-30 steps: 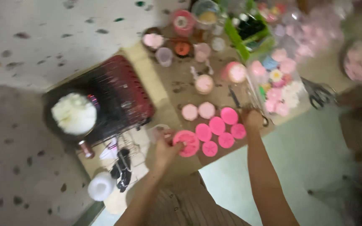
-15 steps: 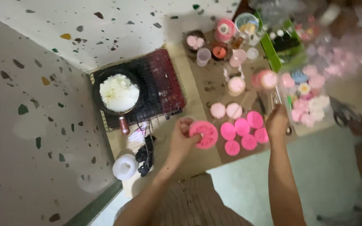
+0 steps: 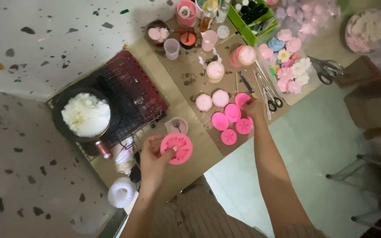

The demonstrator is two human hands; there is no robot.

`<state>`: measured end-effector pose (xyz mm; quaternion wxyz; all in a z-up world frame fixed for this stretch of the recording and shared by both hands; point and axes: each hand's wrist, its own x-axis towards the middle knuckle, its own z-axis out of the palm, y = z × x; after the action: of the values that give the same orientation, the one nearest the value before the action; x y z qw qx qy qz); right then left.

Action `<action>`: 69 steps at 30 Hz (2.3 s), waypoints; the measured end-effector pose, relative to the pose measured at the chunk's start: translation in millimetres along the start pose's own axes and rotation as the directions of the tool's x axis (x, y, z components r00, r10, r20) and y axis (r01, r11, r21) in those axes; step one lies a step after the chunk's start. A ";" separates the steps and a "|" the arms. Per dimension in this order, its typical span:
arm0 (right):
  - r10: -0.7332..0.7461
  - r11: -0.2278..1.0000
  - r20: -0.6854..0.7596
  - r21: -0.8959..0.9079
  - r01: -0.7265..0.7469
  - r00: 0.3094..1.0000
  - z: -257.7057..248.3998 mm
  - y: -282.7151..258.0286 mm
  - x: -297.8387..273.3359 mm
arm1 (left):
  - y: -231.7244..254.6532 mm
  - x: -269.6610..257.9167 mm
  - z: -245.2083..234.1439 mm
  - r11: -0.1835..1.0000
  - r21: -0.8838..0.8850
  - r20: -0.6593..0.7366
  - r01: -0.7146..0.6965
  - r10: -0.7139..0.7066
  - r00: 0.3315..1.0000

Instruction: The recorder melts wax in a pan on a portable stove and prepares molds for making candles.

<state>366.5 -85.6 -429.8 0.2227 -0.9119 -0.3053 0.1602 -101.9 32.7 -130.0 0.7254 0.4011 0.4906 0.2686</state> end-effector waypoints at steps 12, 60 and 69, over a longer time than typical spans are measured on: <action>-0.108 0.988 -0.062 -0.122 0.100 0.992 31.7 12.3 14.8 | 28.4 -6.9 7.1 0.995 0.078 0.009 -0.061 0.061 0.998; -0.424 0.403 -0.120 0.862 0.306 0.898 -253.0 -388.2 -330.9 | 119.1 -79.9 13.5 0.989 -0.060 0.395 -0.137 0.149 0.907; -0.419 0.387 -0.095 0.881 0.272 0.903 -251.0 -389.0 -327.9 | 118.3 -77.8 8.5 0.986 -0.077 0.409 -0.149 0.167 0.897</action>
<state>35.2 -91.1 30.8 0.6638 -0.5674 -0.3772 0.3085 -122.6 32.1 10.3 0.7972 0.4716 0.2855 0.2461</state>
